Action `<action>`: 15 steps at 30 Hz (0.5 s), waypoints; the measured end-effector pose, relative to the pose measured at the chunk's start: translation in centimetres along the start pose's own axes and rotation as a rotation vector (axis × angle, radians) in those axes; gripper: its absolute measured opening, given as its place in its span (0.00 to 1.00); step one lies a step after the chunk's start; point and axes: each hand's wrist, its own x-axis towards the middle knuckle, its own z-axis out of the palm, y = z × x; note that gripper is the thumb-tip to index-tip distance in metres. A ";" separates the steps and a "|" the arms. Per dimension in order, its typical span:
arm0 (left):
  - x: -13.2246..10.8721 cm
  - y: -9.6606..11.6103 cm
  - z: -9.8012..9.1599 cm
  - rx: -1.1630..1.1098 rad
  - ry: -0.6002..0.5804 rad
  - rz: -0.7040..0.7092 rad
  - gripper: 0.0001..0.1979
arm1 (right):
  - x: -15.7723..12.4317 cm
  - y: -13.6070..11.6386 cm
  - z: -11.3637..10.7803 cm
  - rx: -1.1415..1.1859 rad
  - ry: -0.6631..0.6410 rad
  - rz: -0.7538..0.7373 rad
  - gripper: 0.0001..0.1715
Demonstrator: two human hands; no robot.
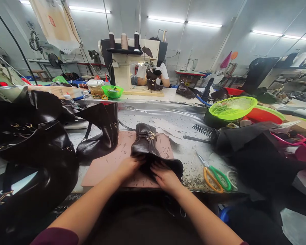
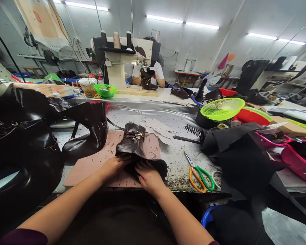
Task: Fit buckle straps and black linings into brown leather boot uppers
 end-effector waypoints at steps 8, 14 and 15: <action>-0.7 1.6 -3.4 0.056 -0.268 0.179 0.24 | -0.8 -1.7 0.0 -0.173 -0.028 -0.066 0.26; -1.5 4.4 -3.3 0.034 -0.254 0.209 0.33 | -1.6 -1.8 -0.3 -0.224 0.092 -0.073 0.24; -1.1 4.7 -3.3 0.048 -0.261 0.197 0.30 | -1.9 -1.5 -0.3 -0.235 0.138 -0.058 0.24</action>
